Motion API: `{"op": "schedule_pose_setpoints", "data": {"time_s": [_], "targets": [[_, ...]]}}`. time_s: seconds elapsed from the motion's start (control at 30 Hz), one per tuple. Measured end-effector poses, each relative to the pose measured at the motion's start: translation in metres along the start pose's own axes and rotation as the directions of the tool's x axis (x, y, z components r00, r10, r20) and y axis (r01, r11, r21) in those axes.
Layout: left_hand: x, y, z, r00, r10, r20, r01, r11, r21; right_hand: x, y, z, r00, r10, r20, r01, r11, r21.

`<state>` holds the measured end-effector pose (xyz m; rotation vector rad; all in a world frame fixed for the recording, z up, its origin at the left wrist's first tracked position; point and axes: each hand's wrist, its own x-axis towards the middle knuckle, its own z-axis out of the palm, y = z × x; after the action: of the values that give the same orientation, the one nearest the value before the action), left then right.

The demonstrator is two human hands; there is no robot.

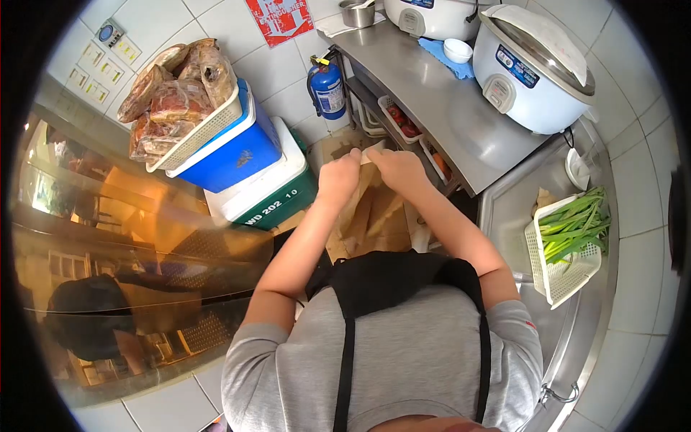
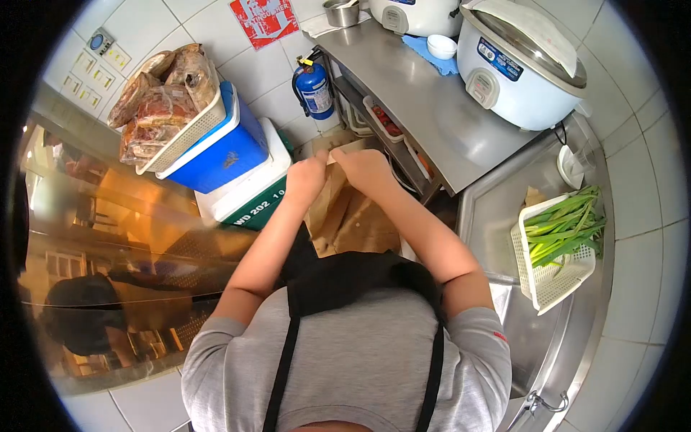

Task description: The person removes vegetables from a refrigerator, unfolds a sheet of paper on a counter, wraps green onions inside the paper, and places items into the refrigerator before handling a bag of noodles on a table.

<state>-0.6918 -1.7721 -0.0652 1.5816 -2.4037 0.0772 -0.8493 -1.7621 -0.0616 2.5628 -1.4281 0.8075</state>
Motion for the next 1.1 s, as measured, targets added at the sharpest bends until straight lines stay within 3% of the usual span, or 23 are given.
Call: {"op": "schedule_pose_setpoints", "data": {"time_s": [0.1,0.23,0.33,0.4,0.5,0.6,0.63,0.73,0.8,0.83,0.9,0.97,1.0,1.03,1.07,1.1], "targets": [[-0.002,-0.009,-0.001,0.981,0.188,-0.046,-0.188,0.982,0.019,-0.013,0.003,-0.006,0.998,-0.058,0.035,0.061,0.994,-0.092],[-0.002,-0.012,-0.006,0.921,0.374,-0.107,-0.382,0.922,-0.066,-0.028,0.008,-0.007,0.992,-0.115,0.049,0.119,0.989,-0.084],[0.0,-0.013,-0.011,0.888,0.456,-0.059,-0.459,0.887,-0.056,-0.04,0.014,-0.009,0.992,-0.12,0.047,0.122,0.992,-0.04],[0.004,-0.03,-0.015,0.918,0.387,-0.085,-0.394,0.912,-0.113,-0.05,0.028,-0.011,0.996,-0.073,-0.049,0.075,0.996,0.041],[0.009,-0.039,-0.018,0.945,0.325,-0.025,-0.326,0.943,-0.068,-0.054,0.043,-0.01,0.986,0.166,0.029,-0.165,0.986,-0.032],[0.01,-0.031,-0.005,0.95,0.31,0.032,-0.31,0.951,0.002,-0.035,0.009,-0.017,0.943,0.288,-0.168,-0.325,0.907,-0.269],[0.006,-0.02,-0.004,0.948,0.315,0.044,-0.315,0.949,0.002,-0.027,-0.01,-0.021,0.93,0.367,-0.034,-0.36,0.886,-0.292],[-0.005,0.002,-0.012,0.951,0.305,0.049,-0.301,0.951,-0.063,-0.018,-0.017,0.023,0.87,0.479,0.116,-0.379,0.802,-0.462],[-0.009,0.003,-0.019,0.962,0.257,0.096,-0.25,0.965,-0.082,-0.016,0.0,0.028,0.761,0.574,0.3,-0.473,0.809,-0.349],[-0.01,-0.005,-0.021,0.974,0.222,0.036,-0.219,0.974,-0.063,-0.016,0.009,0.029,0.701,0.597,0.39,-0.519,0.802,-0.295],[-0.014,-0.038,-0.024,0.986,0.143,-0.083,-0.147,0.988,-0.039,-0.029,0.024,0.026,0.678,0.685,0.266,-0.623,0.728,-0.287],[-0.01,-0.078,-0.03,0.994,-0.055,-0.092,0.054,0.998,-0.013,-0.049,0.054,0.014,0.625,0.717,0.308,-0.667,0.696,-0.268],[-0.01,-0.098,-0.035,0.967,-0.11,-0.23,0.086,0.99,-0.112,-0.053,0.059,-0.007,0.584,0.75,0.311,-0.716,0.656,-0.238],[-0.011,-0.107,-0.052,0.944,-0.241,-0.225,0.214,0.967,-0.138,-0.07,0.076,-0.011,0.563,0.78,0.275,-0.776,0.613,-0.149],[-0.013,-0.128,-0.051,0.905,-0.252,-0.342,0.177,0.955,-0.237,-0.075,0.077,-0.033,0.478,0.827,0.295,-0.864,0.503,-0.01],[-0.014,-0.147,-0.052,0.873,-0.309,-0.378,0.216,0.939,-0.268,-0.094,0.094,-0.039,0.46,0.839,0.29,-0.885,0.46,0.072]]}}
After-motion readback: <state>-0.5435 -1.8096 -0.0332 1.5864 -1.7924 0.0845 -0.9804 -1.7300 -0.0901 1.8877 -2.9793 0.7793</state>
